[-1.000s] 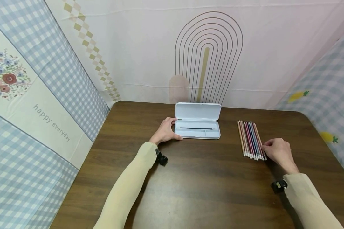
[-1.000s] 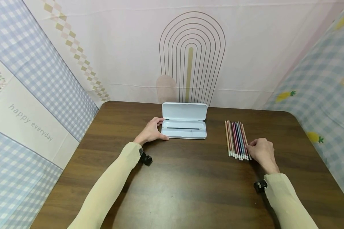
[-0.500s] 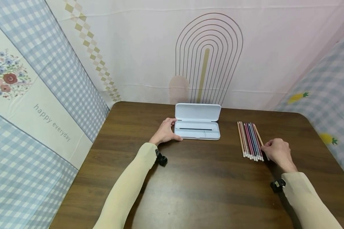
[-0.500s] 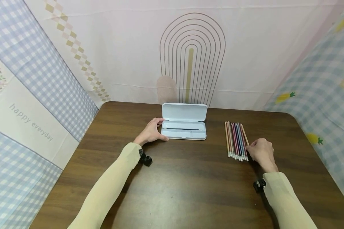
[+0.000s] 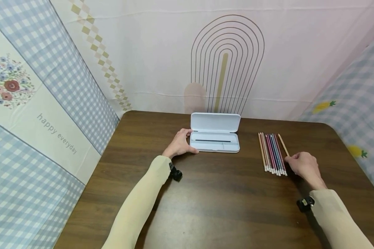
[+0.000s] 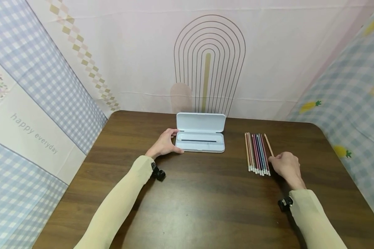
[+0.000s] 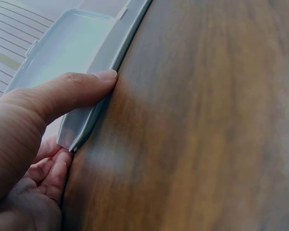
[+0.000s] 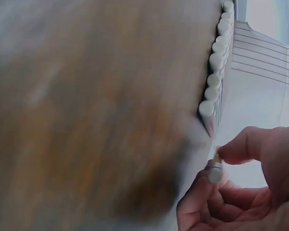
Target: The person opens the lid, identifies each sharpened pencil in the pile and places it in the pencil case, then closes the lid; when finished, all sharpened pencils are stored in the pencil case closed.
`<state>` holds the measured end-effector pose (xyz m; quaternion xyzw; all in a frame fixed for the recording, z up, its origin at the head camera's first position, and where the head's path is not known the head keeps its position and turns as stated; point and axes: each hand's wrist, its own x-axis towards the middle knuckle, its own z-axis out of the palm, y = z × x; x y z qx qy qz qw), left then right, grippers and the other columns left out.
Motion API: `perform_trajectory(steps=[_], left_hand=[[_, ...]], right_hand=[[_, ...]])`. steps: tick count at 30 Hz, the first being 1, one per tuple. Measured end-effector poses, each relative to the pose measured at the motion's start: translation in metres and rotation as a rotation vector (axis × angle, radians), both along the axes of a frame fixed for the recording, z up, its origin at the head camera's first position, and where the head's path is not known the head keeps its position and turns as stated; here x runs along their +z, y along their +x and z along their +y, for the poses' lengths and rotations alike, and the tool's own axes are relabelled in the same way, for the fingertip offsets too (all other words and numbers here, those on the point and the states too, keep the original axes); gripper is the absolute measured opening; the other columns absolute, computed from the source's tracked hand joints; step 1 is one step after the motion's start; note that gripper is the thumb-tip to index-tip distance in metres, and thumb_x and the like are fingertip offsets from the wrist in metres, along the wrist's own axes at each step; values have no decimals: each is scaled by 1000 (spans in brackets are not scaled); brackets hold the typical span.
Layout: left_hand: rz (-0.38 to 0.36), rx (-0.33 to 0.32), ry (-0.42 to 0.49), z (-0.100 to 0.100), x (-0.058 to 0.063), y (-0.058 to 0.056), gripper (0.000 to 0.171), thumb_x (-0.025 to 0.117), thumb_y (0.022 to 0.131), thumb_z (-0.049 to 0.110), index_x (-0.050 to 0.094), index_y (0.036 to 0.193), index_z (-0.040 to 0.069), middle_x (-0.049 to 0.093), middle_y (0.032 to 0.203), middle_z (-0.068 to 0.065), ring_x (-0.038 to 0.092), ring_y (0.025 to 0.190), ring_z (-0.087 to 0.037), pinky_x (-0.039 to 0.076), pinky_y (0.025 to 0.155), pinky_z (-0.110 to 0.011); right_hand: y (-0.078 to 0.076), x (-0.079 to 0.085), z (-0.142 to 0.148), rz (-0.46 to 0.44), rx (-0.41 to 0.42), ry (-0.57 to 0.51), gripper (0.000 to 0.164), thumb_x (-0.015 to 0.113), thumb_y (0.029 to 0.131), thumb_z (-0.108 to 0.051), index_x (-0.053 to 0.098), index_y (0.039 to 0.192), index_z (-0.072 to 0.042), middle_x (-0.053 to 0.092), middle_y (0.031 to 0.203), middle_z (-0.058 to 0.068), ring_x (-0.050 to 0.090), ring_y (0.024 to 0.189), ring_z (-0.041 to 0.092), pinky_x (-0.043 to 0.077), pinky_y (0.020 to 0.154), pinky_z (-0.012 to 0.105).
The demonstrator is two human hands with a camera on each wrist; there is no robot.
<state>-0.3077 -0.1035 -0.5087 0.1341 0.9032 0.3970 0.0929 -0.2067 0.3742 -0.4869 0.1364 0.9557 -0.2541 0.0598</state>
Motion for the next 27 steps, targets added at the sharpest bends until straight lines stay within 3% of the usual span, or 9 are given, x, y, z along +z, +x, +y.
perform_trajectory(steps=[4, 7, 17, 27], left_hand=[[2, 3, 0, 0, 0, 0, 98, 100, 76, 25, 50, 158, 6, 53, 155, -16, 49, 146, -32, 44, 127, -47], [4, 2, -5, 0, 0, -1, 99, 100, 76, 25, 50, 158, 6, 53, 155, -16, 49, 147, -32, 44, 127, -46], [9, -1, -7, -1, -1, -1, 99, 101, 75, 25, 51, 158, 5, 53, 153, -17, 49, 145, -33, 44, 126, -46], [12, -6, -9, 0, -1, -2, 100, 101, 74, 26, 51, 158, 5, 54, 153, -17, 50, 146, -33, 44, 127, -46]], right_hand=[[4, -1, 6, 94, 6, 30, 37, 59, 106, -28, 70, 97, 6, 71, 91, 23, 64, 81, 34, 44, 62, 31], [7, -1, 7, 148, 10, 42, 34, 58, 106, -26, 67, 101, 6, 70, 97, 28, 64, 86, 39, 43, 65, 31], [10, 2, -2, 356, 38, 41, 19, 58, 100, -13, 62, 99, 5, 68, 88, 23, 61, 77, 30, 42, 64, 32], [9, 14, -26, 478, 97, 27, 14, 59, 101, -10, 67, 97, 2, 66, 78, 13, 54, 68, 19, 38, 63, 29]])
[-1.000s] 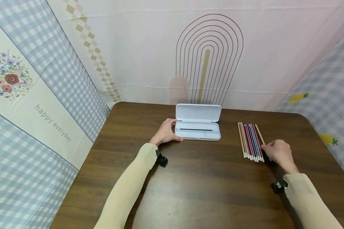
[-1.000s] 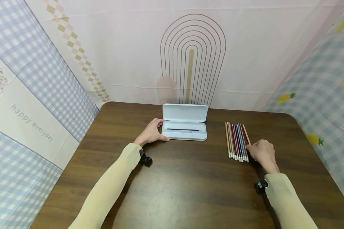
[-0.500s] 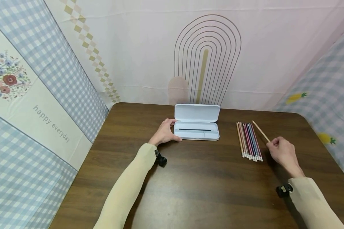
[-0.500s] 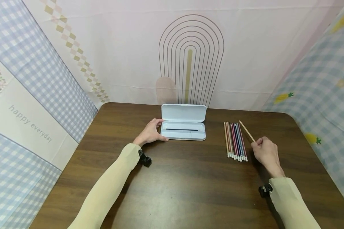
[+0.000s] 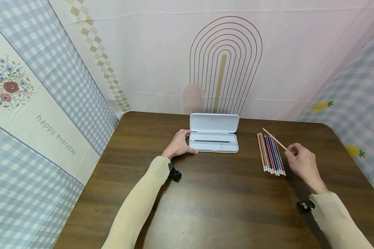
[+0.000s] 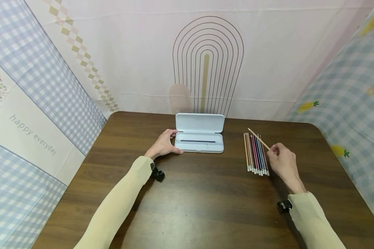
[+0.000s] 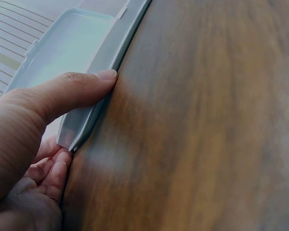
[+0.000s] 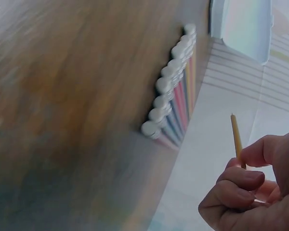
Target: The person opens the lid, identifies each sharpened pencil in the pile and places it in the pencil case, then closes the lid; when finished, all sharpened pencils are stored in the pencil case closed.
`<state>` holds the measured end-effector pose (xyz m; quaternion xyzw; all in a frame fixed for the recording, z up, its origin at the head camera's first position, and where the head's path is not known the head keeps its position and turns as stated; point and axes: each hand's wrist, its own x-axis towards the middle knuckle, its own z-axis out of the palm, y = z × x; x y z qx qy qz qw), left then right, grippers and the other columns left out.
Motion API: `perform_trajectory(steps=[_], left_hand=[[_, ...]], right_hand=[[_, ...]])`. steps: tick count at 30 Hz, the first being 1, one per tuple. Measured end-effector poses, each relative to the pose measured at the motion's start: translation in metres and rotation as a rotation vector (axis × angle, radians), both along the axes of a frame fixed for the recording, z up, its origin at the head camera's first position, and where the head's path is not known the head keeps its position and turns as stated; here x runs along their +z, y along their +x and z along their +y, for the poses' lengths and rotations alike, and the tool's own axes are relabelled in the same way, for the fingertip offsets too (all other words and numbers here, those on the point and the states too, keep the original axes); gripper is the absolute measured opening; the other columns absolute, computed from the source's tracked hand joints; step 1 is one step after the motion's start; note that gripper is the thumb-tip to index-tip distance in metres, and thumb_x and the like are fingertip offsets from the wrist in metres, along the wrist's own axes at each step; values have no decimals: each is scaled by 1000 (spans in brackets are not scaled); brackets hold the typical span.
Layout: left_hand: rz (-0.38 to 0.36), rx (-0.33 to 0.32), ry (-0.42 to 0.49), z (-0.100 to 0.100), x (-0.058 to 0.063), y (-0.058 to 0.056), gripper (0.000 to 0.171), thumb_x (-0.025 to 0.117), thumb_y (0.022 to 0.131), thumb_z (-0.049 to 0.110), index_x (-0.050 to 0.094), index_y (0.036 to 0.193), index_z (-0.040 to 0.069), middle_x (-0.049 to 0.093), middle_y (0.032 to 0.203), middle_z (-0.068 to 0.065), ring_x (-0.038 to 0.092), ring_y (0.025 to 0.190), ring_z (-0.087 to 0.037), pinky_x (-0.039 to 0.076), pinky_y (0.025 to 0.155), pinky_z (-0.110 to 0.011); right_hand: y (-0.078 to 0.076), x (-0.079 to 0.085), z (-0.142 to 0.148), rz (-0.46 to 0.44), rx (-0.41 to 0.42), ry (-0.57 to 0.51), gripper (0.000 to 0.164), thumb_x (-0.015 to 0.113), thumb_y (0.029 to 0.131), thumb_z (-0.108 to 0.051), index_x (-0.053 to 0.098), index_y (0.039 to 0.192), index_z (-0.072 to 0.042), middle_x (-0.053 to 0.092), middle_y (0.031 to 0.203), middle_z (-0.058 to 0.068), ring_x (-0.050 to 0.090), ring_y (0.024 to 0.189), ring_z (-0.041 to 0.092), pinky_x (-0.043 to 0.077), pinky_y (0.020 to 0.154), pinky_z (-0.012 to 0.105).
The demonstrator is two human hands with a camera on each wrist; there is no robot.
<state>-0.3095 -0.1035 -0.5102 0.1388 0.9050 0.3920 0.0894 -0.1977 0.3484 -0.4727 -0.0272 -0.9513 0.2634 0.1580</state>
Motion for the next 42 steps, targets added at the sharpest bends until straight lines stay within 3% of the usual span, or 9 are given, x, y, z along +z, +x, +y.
perform_trajectory(steps=[7, 13, 23, 33, 42], left_hand=[[-4, 3, 5, -1, 0, 1, 100, 101, 74, 25, 50, 158, 5, 54, 154, -17, 49, 146, -33, 44, 127, -47], [-3, 1, 2, 0, 1, 1, 100, 100, 75, 25, 50, 159, 6, 53, 155, -17, 49, 147, -33, 43, 127, -47], [9, -1, -6, 0, 2, 2, 99, 100, 76, 25, 50, 158, 5, 54, 154, -17, 50, 146, -33, 44, 127, -47], [12, -1, -3, -1, 1, 1, 99, 100, 76, 26, 50, 159, 5, 53, 155, -16, 49, 146, -33, 44, 126, -46], [11, 3, -7, -1, 0, 0, 100, 101, 75, 26, 50, 159, 6, 52, 156, -16, 49, 147, -32, 44, 127, -45]], right_hand=[[-4, 7, -17, -28, 84, -24, 22, 61, 110, -17, 69, 108, 3, 65, 81, 11, 43, 61, 3, 36, 59, 27], [-9, 10, -29, -28, 174, -77, 21, 65, 110, -19, 73, 109, 0, 63, 81, 7, 43, 63, 4, 36, 60, 27], [-20, 10, -50, -61, 212, -161, 22, 73, 106, -19, 80, 111, 1, 77, 93, 21, 44, 59, 3, 38, 54, 25], [-39, 3, -81, -110, 273, -187, 16, 75, 104, -15, 80, 109, 0, 72, 93, 17, 45, 65, 11, 38, 58, 27], [-61, -7, -115, -84, 317, -187, 14, 76, 102, -11, 81, 107, 1, 79, 113, 24, 61, 93, 26, 45, 77, 25]])
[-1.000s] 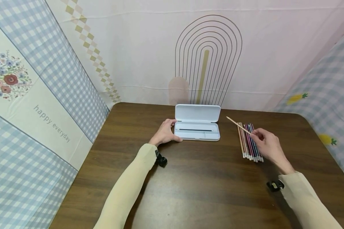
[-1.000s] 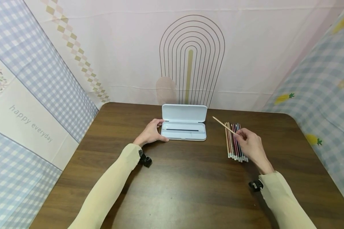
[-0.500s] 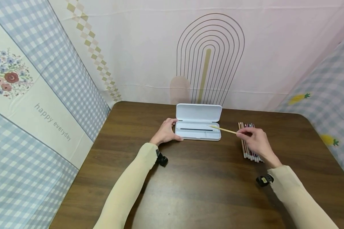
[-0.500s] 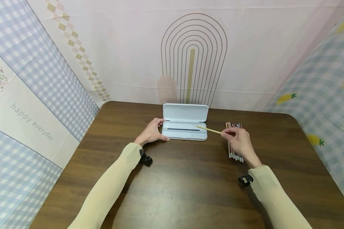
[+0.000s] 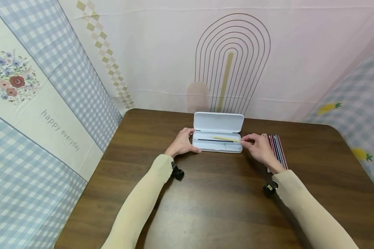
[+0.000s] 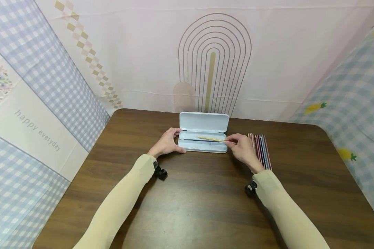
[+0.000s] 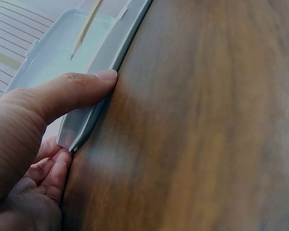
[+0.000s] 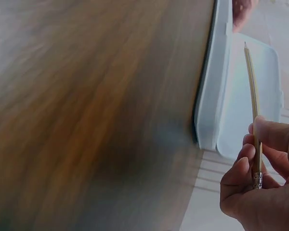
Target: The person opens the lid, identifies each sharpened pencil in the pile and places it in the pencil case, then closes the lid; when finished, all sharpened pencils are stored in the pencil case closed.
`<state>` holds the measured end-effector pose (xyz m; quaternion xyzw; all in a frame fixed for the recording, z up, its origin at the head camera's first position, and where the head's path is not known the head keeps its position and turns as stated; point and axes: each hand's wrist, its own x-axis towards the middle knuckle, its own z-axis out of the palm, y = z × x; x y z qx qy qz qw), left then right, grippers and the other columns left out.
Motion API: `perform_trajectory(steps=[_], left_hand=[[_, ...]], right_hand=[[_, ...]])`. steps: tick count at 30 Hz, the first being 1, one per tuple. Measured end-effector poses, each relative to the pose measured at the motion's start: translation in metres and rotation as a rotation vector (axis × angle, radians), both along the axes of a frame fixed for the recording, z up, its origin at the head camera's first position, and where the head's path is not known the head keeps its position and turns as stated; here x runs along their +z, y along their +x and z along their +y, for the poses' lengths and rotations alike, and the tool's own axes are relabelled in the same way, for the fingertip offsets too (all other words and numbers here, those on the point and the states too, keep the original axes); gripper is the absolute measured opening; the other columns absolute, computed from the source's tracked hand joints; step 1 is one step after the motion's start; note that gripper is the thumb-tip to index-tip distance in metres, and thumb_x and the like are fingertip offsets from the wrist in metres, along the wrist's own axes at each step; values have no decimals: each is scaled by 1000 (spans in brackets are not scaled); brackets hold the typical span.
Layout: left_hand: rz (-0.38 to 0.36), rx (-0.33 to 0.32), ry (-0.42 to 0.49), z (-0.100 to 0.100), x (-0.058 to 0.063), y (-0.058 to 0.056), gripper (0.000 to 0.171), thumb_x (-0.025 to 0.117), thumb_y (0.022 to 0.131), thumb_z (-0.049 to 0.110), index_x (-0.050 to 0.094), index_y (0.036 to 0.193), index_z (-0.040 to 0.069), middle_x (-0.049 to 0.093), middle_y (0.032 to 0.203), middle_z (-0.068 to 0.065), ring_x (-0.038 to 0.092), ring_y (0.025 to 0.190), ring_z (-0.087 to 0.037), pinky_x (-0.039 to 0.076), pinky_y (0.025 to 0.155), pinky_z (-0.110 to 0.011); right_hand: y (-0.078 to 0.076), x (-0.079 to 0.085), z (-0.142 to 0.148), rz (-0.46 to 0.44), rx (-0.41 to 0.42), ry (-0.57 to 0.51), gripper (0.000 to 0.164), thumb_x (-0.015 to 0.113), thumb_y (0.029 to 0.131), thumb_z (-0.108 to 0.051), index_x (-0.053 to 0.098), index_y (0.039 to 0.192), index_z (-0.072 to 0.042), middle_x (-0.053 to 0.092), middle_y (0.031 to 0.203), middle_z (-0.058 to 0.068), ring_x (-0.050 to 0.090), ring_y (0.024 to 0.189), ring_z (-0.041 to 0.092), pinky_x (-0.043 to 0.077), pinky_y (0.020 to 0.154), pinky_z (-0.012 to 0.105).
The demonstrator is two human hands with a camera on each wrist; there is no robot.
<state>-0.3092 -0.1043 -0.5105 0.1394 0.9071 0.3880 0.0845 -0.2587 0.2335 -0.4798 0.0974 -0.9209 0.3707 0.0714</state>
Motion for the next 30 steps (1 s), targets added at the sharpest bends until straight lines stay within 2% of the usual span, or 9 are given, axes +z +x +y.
perform_trajectory(steps=[13, 17, 25, 30], left_hand=[[0, -6, -2, 1, 2, 1, 99, 100, 76, 27, 50, 159, 6, 52, 156, -15, 49, 146, -32, 44, 126, -45], [-2, 0, 3, 1, 2, 1, 100, 100, 75, 27, 50, 159, 6, 52, 157, -15, 49, 145, -31, 44, 126, -44], [-9, -1, 8, 1, 0, 0, 99, 100, 75, 26, 51, 158, 6, 52, 156, -15, 48, 146, -32, 44, 127, -45], [-3, -3, 8, 1, 1, 0, 98, 100, 76, 26, 51, 158, 6, 52, 157, -15, 48, 146, -32, 44, 127, -45]], right_hand=[[-29, -9, -21, -32, 51, 3, 15, 72, 104, -10, 81, 109, 1, 77, 120, 25, 66, 104, 35, 47, 86, 34], [-34, -11, -29, -27, 72, 13, 13, 72, 104, -7, 80, 108, 2, 77, 118, 25, 66, 104, 35, 47, 89, 38], [-42, -13, -43, -31, 85, 15, 11, 74, 102, -7, 80, 106, 2, 79, 111, 23, 65, 97, 31, 48, 86, 36], [-45, -17, -48, -9, 98, 27, 11, 75, 101, -6, 80, 105, 3, 79, 112, 25, 66, 99, 34, 49, 88, 40]])
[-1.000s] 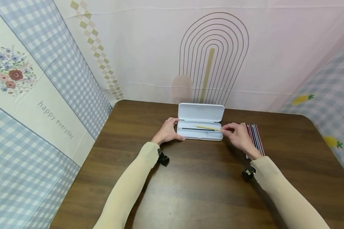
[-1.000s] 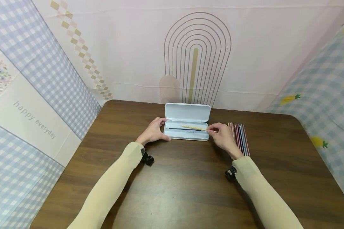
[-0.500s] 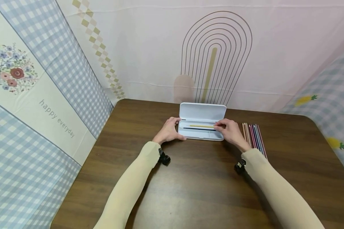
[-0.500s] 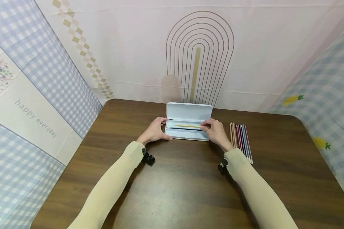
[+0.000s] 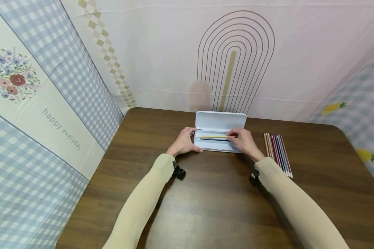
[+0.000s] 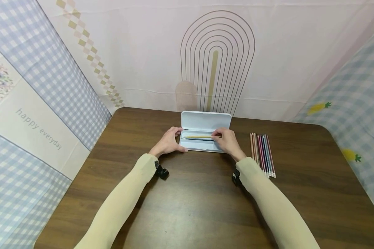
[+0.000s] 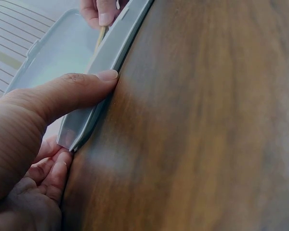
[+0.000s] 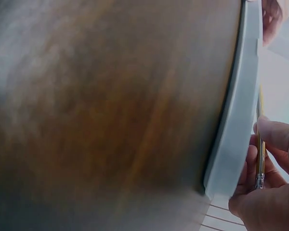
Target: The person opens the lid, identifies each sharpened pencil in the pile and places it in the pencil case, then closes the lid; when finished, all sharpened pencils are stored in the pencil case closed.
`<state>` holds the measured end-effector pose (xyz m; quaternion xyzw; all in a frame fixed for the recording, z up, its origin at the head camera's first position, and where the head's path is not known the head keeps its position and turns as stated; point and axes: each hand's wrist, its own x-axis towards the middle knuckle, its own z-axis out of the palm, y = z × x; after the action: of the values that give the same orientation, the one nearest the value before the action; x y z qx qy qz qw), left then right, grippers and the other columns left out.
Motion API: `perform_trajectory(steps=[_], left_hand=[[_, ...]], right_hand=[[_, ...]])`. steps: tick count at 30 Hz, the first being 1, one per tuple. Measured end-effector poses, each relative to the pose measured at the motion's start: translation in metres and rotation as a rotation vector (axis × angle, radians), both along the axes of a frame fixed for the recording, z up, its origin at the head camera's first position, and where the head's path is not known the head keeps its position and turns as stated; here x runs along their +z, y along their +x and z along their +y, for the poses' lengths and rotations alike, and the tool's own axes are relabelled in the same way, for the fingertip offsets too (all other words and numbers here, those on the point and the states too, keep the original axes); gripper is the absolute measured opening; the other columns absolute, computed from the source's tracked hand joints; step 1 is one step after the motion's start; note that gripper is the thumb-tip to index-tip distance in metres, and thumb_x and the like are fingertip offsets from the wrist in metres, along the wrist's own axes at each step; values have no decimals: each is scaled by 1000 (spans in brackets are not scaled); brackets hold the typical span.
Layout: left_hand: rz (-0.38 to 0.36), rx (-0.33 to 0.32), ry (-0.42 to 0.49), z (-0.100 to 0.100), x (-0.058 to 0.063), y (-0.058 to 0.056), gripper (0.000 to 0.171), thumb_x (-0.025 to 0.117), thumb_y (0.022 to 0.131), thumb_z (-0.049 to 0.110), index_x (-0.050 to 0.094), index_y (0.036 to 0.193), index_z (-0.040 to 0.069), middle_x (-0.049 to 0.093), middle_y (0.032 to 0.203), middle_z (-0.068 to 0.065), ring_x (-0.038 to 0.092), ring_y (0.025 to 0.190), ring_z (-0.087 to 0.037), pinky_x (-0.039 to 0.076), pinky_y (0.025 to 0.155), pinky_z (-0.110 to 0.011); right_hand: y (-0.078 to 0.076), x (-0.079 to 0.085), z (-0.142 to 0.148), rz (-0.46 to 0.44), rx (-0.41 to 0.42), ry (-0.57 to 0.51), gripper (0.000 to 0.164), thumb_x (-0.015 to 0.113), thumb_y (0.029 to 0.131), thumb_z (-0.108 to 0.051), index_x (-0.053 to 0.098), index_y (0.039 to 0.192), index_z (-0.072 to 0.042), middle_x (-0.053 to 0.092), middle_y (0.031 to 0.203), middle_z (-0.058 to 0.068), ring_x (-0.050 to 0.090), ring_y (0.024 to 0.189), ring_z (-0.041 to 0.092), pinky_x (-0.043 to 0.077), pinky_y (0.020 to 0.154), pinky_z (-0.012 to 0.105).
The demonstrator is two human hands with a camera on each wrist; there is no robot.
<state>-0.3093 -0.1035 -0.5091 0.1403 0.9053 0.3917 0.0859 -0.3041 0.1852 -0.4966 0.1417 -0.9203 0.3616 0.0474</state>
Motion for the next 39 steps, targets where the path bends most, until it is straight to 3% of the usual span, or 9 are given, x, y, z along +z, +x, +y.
perform_trajectory(steps=[14, 22, 39], left_hand=[[8, -6, -4, -1, -1, -1, 98, 101, 75, 26, 51, 157, 5, 52, 156, -16, 49, 146, -32, 44, 126, -45], [-3, -1, 1, -1, 0, -1, 98, 100, 75, 25, 51, 157, 5, 52, 157, -15, 49, 146, -32, 44, 127, -45], [-1, -1, 2, -1, -1, -2, 97, 101, 74, 25, 52, 156, 6, 53, 154, -15, 50, 144, -32, 44, 126, -45]], right_hand=[[-5, -3, -7, -14, 2, 13, 11, 74, 101, -8, 79, 103, 2, 79, 109, 22, 67, 99, 33, 50, 89, 39], [-7, -3, -12, -32, 39, 80, 13, 68, 104, -3, 80, 107, 3, 78, 111, 23, 68, 102, 36, 54, 94, 52], [-10, 9, -19, -135, 44, 195, 22, 62, 106, -5, 82, 114, 2, 79, 120, 23, 66, 103, 34, 53, 98, 56]])
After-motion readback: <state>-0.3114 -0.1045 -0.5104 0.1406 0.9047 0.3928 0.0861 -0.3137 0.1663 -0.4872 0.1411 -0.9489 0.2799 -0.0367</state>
